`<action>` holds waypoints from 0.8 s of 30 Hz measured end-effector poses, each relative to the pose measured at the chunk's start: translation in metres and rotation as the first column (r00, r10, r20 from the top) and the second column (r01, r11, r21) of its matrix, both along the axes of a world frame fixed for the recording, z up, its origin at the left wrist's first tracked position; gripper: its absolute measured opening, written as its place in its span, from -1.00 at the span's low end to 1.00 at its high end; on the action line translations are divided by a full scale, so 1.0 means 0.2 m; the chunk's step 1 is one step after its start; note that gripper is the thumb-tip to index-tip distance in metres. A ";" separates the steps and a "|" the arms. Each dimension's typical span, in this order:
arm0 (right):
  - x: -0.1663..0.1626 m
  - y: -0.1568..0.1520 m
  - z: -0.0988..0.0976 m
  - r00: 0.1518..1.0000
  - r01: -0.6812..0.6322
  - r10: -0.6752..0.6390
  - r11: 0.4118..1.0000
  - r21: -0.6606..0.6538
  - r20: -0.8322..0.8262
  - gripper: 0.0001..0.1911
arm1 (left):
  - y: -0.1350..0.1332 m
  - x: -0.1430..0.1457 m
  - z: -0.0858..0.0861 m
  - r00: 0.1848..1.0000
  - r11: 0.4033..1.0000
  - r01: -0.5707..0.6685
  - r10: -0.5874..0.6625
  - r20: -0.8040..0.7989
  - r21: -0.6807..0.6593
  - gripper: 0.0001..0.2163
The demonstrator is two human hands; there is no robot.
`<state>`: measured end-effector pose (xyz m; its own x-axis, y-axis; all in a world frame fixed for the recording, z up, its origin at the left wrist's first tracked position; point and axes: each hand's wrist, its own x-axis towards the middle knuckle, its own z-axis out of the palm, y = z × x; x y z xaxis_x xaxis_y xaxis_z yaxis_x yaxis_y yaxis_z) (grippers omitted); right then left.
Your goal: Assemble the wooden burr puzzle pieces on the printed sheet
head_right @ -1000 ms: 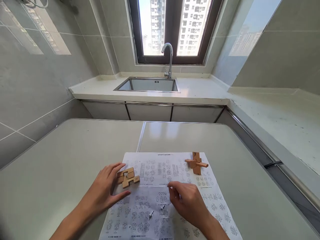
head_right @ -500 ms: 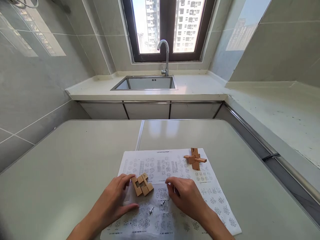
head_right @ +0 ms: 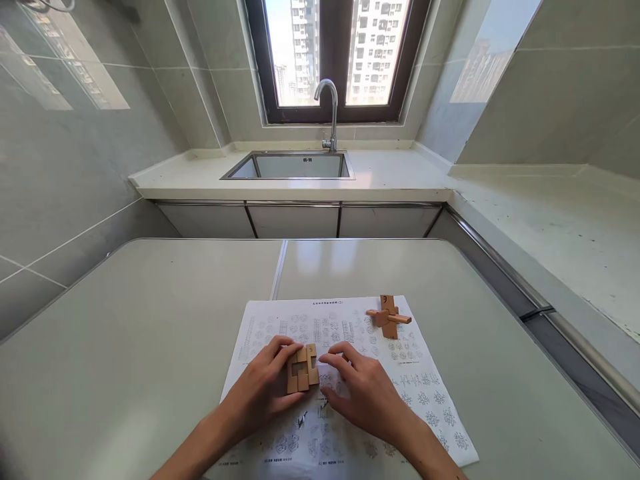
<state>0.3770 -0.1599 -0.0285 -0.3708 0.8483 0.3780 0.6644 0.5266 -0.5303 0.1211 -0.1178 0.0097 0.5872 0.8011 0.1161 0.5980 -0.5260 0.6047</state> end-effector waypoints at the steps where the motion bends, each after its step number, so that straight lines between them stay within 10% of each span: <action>1: 0.00 0.00 0.00 1.000 -0.001 0.001 1.000 -0.009 0.001 -0.53 | 0.01 0.02 -0.01 1.000 0.999 0.021 -0.021 0.021 -0.026 -0.38; 14: -0.01 0.03 0.03 0.997 0.026 -0.023 0.999 0.041 -0.080 -0.83 | 0.09 0.01 -0.04 0.891 0.945 0.137 0.014 0.455 -0.297 -0.33; 24: 0.06 0.02 0.08 0.892 0.094 -0.198 0.961 -0.260 -0.406 -0.80 | 0.08 0.01 -0.06 0.891 0.936 0.042 0.124 0.437 -0.351 -0.22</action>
